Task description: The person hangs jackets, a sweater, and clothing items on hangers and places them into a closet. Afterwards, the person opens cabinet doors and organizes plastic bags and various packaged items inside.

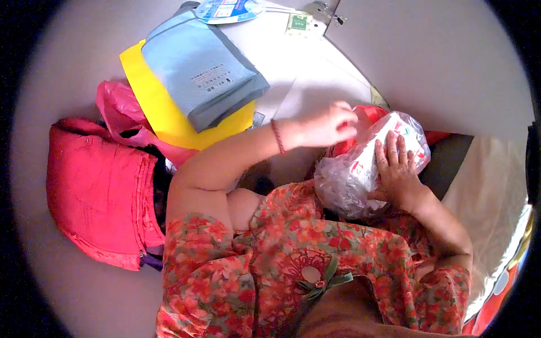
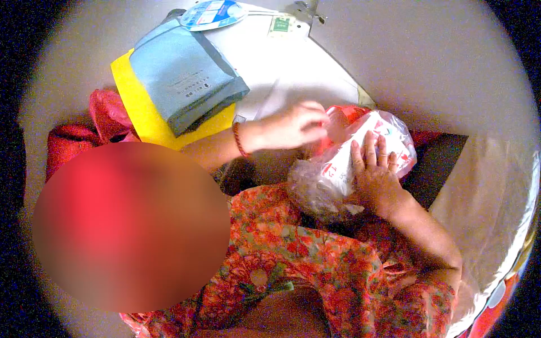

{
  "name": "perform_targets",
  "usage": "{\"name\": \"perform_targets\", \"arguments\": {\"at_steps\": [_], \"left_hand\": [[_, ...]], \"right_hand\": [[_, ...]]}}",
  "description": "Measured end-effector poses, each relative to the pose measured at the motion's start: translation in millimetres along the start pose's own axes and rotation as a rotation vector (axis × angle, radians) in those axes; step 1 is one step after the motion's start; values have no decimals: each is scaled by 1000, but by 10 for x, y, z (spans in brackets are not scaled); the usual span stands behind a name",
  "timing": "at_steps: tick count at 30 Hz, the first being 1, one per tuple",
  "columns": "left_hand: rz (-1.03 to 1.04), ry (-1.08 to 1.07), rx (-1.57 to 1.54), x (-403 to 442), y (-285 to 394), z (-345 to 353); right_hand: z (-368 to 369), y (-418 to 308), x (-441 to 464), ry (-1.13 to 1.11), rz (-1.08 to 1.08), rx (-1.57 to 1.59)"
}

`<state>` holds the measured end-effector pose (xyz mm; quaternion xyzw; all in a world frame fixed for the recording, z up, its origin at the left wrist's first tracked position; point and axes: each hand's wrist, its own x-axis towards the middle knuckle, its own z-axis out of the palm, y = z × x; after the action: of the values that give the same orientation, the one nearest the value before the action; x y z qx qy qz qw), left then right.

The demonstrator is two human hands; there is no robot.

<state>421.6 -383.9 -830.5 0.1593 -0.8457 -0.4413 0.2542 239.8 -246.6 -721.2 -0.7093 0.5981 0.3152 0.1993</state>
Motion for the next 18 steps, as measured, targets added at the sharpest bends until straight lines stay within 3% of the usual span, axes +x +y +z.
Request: {"name": "perform_targets", "arguments": {"at_steps": [1, 3, 5, 7, 8, 9, 11, 12, 15, 16, 17, 18], "left_hand": [[17, 67, 26, -21, -66, -126], [-284, 184, 39, -91, -80, -502], [-495, 296, -154, -180, -243, -823], [-780, 523, -449, -245, -365, -1060], [-773, 519, -449, -297, -484, -1162], [-792, 615, -588, -351, -632, -1243], [-796, 705, -736, -394, -915, -1397], [-779, 726, -788, -392, -1046, -1461], [-763, 799, -893, -366, -1258, -1708], [-678, 647, -368, -374, -1312, -1774], [-565, 481, 148, -411, -1400, -1860], [-465, 482, 460, -477, -1744, -1958]], "right_hand": [[22, 12, -3, 8, -2, -4], [41, 60, -7, -5, -33, 12], [-89, 97, -76, 36, -54, 3], [-395, 185, -62, -115, -162, 48], [-409, 274, -36, 25, -282, 51], [-506, 349, 45, -40, -323, 104], [-810, 207, 147, -159, -169, -39], [-849, 147, 96, 79, -179, -92], [-1167, -175, 333, -16, -189, -154], [-1127, -201, 434, -12, -181, -161], [-998, -229, 606, 55, -304, -237], [-903, -247, 769, 121, -427, -315]]}}
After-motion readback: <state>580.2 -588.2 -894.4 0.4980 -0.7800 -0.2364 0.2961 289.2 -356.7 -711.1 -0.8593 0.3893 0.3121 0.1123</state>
